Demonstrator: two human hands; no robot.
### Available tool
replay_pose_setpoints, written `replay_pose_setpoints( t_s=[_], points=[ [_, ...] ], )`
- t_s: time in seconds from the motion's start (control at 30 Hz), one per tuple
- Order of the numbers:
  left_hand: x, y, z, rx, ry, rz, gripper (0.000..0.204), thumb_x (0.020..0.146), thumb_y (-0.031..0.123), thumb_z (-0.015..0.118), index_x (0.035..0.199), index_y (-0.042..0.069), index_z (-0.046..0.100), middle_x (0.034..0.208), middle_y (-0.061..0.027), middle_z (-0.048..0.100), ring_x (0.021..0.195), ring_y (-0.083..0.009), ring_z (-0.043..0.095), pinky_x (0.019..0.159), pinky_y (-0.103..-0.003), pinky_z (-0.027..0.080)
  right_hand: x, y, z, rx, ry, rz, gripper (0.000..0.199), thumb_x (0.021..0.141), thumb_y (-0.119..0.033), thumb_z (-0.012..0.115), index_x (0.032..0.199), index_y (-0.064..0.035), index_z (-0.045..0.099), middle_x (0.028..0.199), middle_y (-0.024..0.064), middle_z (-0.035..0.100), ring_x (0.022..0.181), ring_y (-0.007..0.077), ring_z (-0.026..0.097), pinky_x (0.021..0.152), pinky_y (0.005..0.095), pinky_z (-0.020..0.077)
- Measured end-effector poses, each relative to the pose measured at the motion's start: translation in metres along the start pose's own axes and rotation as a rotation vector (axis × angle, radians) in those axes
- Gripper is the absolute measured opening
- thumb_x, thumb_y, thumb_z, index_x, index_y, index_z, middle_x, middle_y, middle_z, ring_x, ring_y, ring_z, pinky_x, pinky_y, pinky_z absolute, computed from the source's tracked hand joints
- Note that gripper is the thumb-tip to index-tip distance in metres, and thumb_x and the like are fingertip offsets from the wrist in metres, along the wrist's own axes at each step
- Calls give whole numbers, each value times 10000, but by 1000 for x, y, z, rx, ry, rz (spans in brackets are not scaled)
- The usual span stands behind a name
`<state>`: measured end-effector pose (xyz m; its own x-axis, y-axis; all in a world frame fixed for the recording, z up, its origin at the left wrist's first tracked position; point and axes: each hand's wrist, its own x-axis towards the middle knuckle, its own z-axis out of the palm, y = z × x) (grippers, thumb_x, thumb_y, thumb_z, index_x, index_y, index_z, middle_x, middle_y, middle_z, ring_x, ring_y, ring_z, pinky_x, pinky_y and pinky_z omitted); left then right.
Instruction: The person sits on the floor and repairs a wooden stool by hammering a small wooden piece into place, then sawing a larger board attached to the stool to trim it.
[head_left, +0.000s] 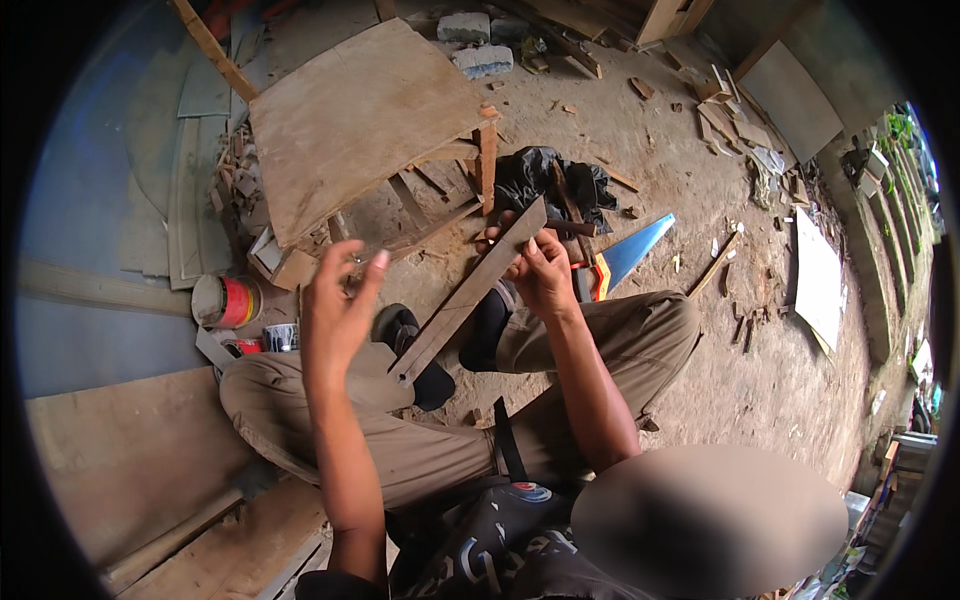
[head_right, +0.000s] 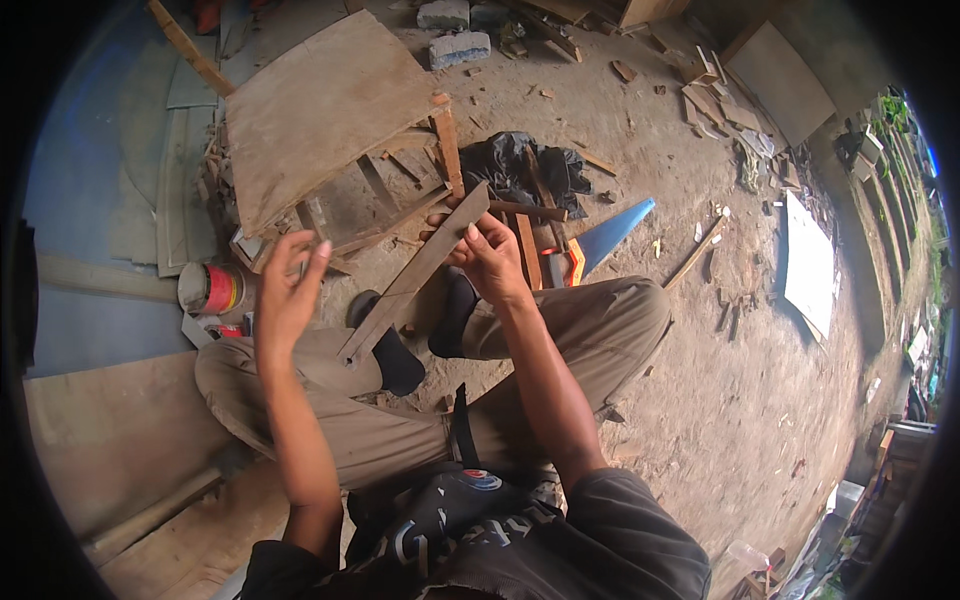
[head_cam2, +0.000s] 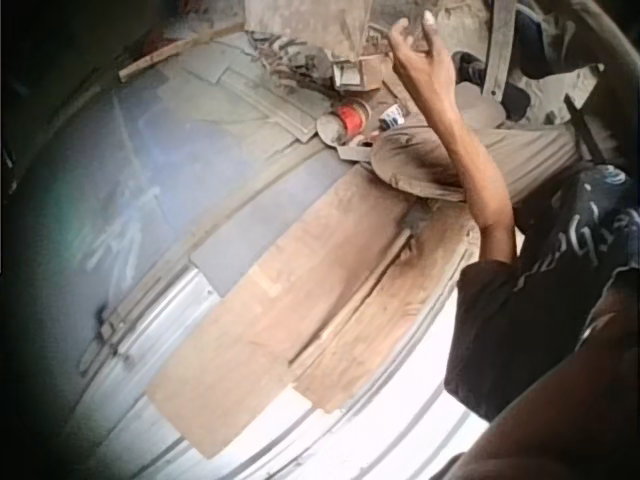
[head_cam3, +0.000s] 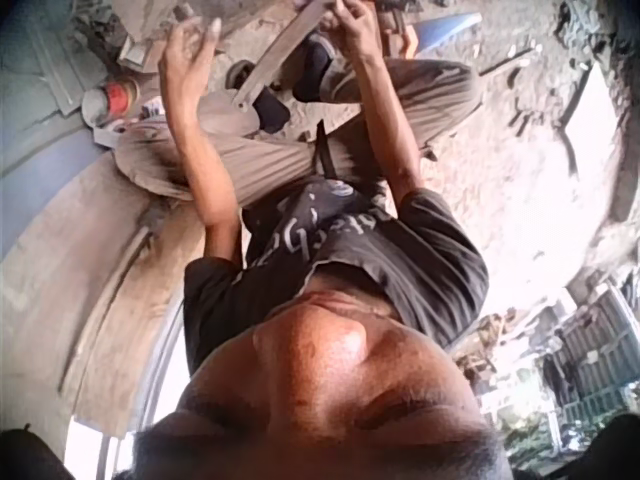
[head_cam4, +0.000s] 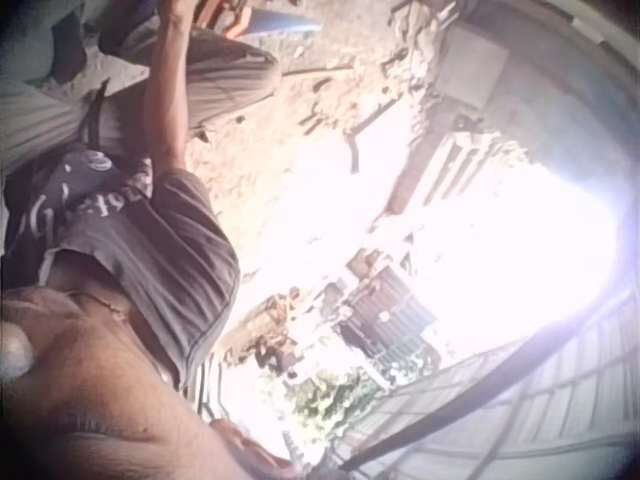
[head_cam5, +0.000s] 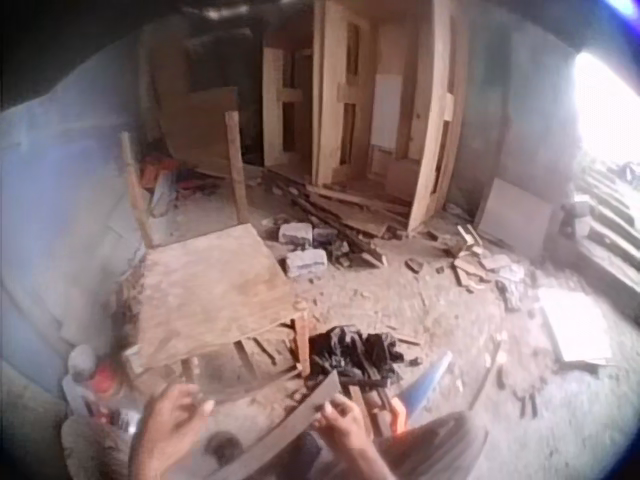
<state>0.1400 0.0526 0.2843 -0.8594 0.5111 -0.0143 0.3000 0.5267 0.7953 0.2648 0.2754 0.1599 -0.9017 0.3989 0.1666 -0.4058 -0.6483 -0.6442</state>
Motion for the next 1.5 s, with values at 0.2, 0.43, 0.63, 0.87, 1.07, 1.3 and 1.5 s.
replay_pose_setpoints(
  t_s=[0.2,0.43,0.63,0.87,1.07,1.3,1.5],
  points=[
    [5,4,50,-436,-503,-68,352,963,295,622,1111,-24,637,925,-72,701,793,-70,607,678,-205,466,-2,-7,0,-11,29,23,574,930,-283,654,1373,15,443,1218,182,615,1083,338,643,923,424,545],
    [8,9,53,-599,-633,-197,326,976,235,593,1138,-43,642,942,-47,691,785,-60,622,676,-210,512,-4,-8,-4,-9,49,38,583,918,-307,667,1360,16,464,1176,167,638,1041,311,663,902,407,555],
    [6,8,53,-636,-633,-277,350,971,261,607,1140,-41,659,945,-16,698,801,-29,588,679,-182,465,-3,-5,-8,1,29,35,505,950,-278,626,1336,4,465,1186,190,631,1040,300,671,869,401,576],
    [9,2,57,-613,-646,-223,370,982,285,583,1157,-35,644,967,-35,694,822,-54,626,682,-186,499,-2,-2,-15,1,44,30,477,959,-273,612,1323,4,477,1189,194,629,1029,284,675,846,376,583],
    [7,5,58,-644,-651,-283,378,978,304,587,1182,-11,639,955,-22,699,786,-46,640,635,-200,524,-3,-4,-13,-9,55,55,493,957,-305,611,1313,11,484,1197,197,625,1036,291,670,854,389,581],
    [8,4,60,-643,-650,-292,377,979,316,583,1185,5,638,956,-24,700,788,-54,652,630,-212,540,-2,-3,-17,-14,64,70,499,952,-300,618,1316,11,480,1192,193,625,1042,293,667,861,398,579],
    [9,1,61,-632,-669,-281,385,984,311,564,1177,-17,626,997,-71,692,845,-123,686,676,-241,553,-2,-1,-18,18,44,56,489,946,-266,631,1326,1,477,1189,194,627,1043,287,667,853,389,581]
  ],
)
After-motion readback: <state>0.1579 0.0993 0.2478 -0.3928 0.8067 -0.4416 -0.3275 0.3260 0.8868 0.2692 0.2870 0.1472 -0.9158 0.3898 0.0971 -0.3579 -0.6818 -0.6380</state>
